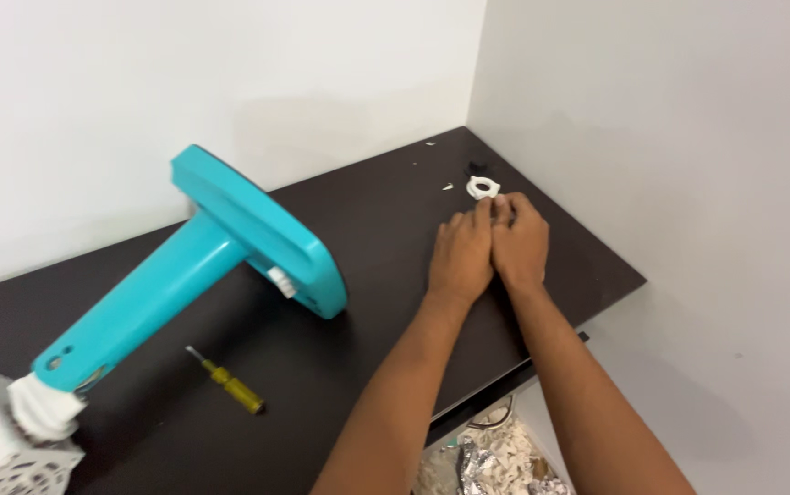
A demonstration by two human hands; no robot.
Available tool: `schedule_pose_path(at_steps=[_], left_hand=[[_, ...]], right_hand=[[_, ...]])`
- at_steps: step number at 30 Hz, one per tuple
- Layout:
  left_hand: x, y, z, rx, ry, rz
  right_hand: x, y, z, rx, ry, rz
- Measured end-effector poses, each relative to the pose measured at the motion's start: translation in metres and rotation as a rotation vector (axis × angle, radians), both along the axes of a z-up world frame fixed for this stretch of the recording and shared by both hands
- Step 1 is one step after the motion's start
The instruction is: The person assembles a table fan by attaching the motor housing to the stand, securing it with a screwdriver, then fitting the rear grille, fan blade, and front grille, and tightening the blade nut. The fan remains on the table after assembly.
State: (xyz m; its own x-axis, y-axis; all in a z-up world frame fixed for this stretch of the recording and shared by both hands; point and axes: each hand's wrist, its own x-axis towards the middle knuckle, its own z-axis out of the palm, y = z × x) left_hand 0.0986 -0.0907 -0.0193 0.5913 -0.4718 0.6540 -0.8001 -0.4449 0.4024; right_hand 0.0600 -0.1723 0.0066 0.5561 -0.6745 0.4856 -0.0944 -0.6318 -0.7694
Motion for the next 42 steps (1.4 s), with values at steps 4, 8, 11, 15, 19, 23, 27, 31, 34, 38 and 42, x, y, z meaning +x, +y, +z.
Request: schedule_pose_path(at_steps=[4, 8, 11, 15, 19, 23, 27, 31, 34, 38, 42], left_hand=[[-0.018, 0.014, 0.001, -0.008, 0.022, -0.045], [-0.041, 0.039, -0.004, -0.031, -0.048, -0.149], [-0.051, 0.061, 0.0, -0.066, -0.118, -0.145], [-0.066, 0.087, 0.008, -0.057, -0.008, -0.145], [-0.085, 0.128, 0.028, -0.117, -0.013, -0.089], [-0.102, 0.193, 0.043, -0.249, -0.139, -0.15], [-0.105, 0.264, 0.074, -0.164, -0.279, -0.229], [-0.106, 0.317, 0.105, -0.109, -0.323, -0.061], [-0.087, 0.364, 0.13, -0.108, -0.31, 0.072], [-0.048, 0.438, 0.15, -0.317, 0.163, 0.014], [-0.005, 0.474, 0.128, -0.22, 0.371, 0.011]], right_hand=[[0.002, -0.004, -0.006, 0.003, -0.009, 0.01], [-0.012, -0.001, -0.011, -0.139, -0.051, 0.091], [-0.021, 0.013, -0.003, -0.06, 0.027, 0.115], [-0.049, 0.042, 0.007, 0.145, 0.156, 0.155], [-0.075, 0.084, 0.019, 0.231, 0.197, 0.193], [-0.094, 0.129, 0.008, 0.438, 0.017, 0.356], [-0.111, 0.181, -0.004, 0.49, -0.083, 0.497], [-0.114, 0.231, -0.006, 0.675, -0.031, 0.672], [-0.114, 0.27, 0.001, 0.692, 0.09, 0.755], [-0.105, 0.313, 0.019, 0.509, 0.104, 0.854], [-0.082, 0.339, 0.046, 0.301, 0.025, 0.935]])
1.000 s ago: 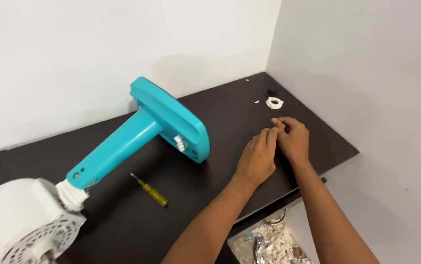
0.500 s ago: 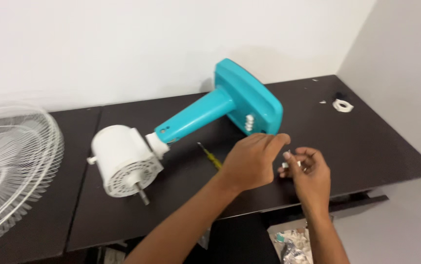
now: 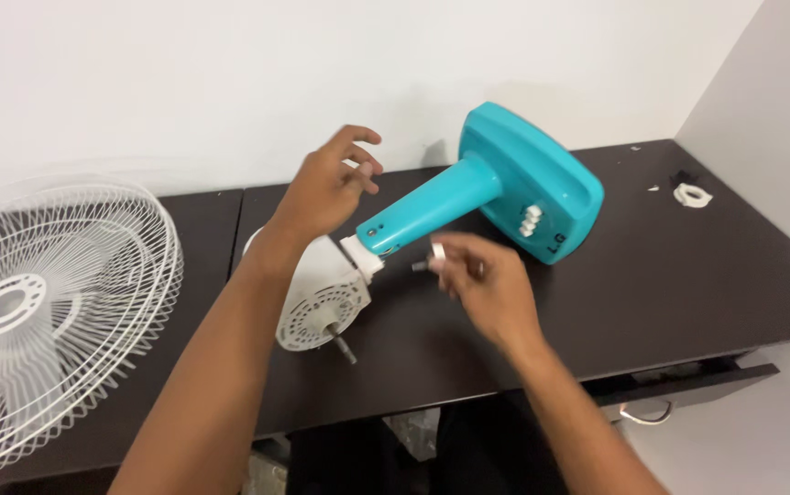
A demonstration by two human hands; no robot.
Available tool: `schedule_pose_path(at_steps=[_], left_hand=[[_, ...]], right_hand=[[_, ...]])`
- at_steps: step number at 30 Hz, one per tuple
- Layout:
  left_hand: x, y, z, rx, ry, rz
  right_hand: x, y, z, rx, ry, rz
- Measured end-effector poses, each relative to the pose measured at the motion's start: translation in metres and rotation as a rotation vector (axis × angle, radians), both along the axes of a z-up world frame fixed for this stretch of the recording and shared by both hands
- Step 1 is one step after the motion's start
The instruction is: The person assembles a table fan by attaching the motor housing to the stand, securing it with a screwdriver, then fitting the rear grille, fan blade, and front grille, and tightening the blade nut. The fan remains on the table after assembly.
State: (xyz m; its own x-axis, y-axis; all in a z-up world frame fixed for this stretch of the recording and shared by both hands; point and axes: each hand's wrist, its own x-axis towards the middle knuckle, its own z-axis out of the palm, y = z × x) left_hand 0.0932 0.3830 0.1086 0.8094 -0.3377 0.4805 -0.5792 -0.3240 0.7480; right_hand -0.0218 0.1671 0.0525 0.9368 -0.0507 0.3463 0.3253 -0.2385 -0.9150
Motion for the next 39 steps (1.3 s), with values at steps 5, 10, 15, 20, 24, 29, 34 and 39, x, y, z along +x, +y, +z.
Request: schedule_pose_path(at_steps=[5, 10, 15, 20, 24, 29, 34, 39], left_hand=[[0.053, -0.001, -0.033, 0.108, 0.485, -0.128], [0.069, 0.005, -0.045, 0.386, 0.576, -0.064], [0.06, 0.002, -0.046, 0.398, 0.461, -0.016], [0.058, 0.002, -0.05, 0.389, 0.287, -0.006], [0.061, 0.001, -0.051, 0.407, 0.32, 0.036], [0.061, 0.003, -0.052, 0.356, 0.422, 0.015], [0.058, 0.0, -0.045, 0.316, 0.513, 0.047], [0.051, 0.001, -0.04, 0.293, 0.528, 0.049]], right_hand=[[0.026, 0.025, 0.035, -0.284, -0.236, -0.049], [0.045, 0.04, 0.047, -0.53, -0.489, -0.052], [0.052, 0.04, 0.04, -0.583, -0.523, -0.006], [0.053, 0.047, 0.037, -0.701, -0.616, -0.016], [0.05, 0.053, 0.045, -0.718, -0.47, -0.062], [0.043, 0.057, 0.054, -0.627, -0.046, -0.123], [0.043, 0.052, 0.058, -0.534, -0.349, 0.046], [0.05, 0.043, 0.056, -0.561, -0.357, 0.171]])
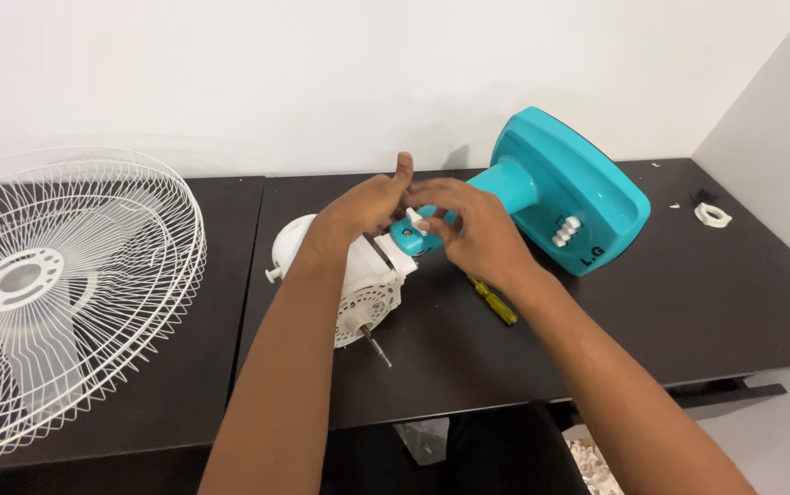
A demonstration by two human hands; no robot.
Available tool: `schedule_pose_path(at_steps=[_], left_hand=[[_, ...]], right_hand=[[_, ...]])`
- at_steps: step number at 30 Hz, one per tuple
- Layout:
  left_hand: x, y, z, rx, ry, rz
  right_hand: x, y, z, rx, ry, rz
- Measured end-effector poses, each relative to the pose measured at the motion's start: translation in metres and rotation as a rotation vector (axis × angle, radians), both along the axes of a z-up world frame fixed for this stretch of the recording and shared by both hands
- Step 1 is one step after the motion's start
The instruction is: The person assembles a table fan by attaching the motor housing to the stand, securing it with a screwdriver, then fitting the rear grille, fan blade, and front grille, and tightening the blade nut. The fan remains on the table after assembly.
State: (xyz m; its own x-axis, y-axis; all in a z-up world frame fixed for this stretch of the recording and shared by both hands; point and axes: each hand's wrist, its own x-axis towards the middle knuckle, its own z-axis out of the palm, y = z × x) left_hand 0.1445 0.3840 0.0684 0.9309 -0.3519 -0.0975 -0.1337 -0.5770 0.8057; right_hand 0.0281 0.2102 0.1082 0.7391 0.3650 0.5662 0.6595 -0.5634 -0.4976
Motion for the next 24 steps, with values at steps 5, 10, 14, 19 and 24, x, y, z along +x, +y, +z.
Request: schedule_pose_path(at_steps=[5, 10, 14, 19, 24], left_hand=[[0.0006, -0.0011, 0.0003, -0.009, 0.049, 0.001], [0.0003, -0.0001, 0.0012, -0.003, 0.053, 0.016], [-0.0006, -0.0003, 0.0029, -0.033, 0.124, 0.008], [0.001, -0.0027, 0.002, -0.023, 0.083, 0.02], [0.0008, -0.0017, 0.0012, -0.037, 0.066, 0.0]], right_hand=[[0.0047, -0.003, -0.0046, -0.071, -0.028, -0.029], [0.0065, -0.0011, -0.0057, -0.044, -0.131, 0.007], [0.0048, -0.0019, -0.005, -0.119, -0.054, -0.268], [0.0021, -0.0067, -0.0048, -0.04, -0.01, -0.39], [0.0, -0.0066, -0.0059, 0.132, -0.092, -0.133]])
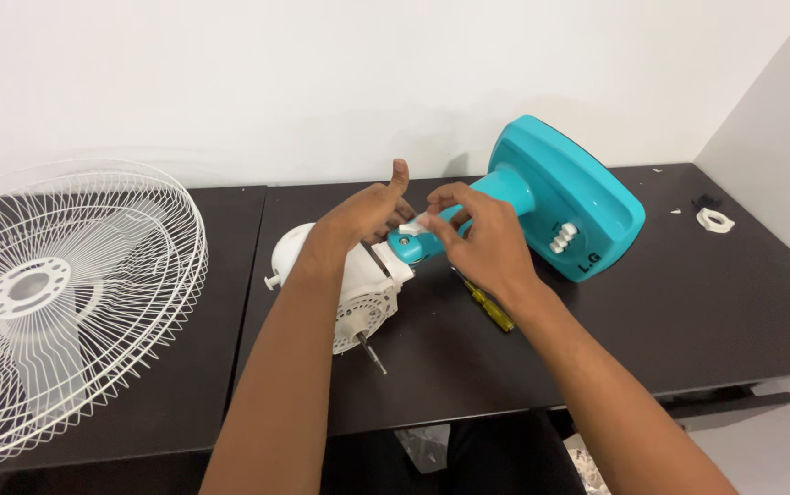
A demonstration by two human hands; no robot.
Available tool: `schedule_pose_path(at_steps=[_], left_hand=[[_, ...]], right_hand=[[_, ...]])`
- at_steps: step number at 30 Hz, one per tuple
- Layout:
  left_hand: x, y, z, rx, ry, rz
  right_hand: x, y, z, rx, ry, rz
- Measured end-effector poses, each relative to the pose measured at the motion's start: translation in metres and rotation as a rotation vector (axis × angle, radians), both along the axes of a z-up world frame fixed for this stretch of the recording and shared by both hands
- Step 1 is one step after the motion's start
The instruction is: The person assembles a table fan by attaching the motor housing to the stand, securing it with a screwdriver, then fitting the rear grille, fan blade, and front grille, and tightening the blade nut. The fan remains on the table after assembly.
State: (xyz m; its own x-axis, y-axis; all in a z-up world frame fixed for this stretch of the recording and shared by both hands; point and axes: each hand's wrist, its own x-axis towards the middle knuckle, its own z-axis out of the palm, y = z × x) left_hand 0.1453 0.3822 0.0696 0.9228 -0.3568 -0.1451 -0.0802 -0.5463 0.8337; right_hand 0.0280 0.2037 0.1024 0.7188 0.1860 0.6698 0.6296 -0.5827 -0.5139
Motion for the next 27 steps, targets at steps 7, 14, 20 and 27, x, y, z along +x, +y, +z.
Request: schedule_pose_path(at_steps=[7, 14, 20, 27], left_hand=[[-0.001, 0.0, 0.002, 0.007, 0.01, 0.009], [0.0, -0.001, 0.0, -0.014, 0.041, 0.03], [0.004, 0.0, -0.005, -0.056, 0.047, 0.031], [0.004, 0.004, -0.01, -0.056, -0.008, 0.01]], right_hand=[[0.002, 0.003, -0.01, -0.068, 0.065, -0.052], [0.007, 0.007, -0.009, -0.05, 0.065, 0.022], [0.008, 0.017, -0.01, -0.043, 0.118, -0.055], [0.011, 0.04, -0.037, 0.032, -0.234, 0.018]])
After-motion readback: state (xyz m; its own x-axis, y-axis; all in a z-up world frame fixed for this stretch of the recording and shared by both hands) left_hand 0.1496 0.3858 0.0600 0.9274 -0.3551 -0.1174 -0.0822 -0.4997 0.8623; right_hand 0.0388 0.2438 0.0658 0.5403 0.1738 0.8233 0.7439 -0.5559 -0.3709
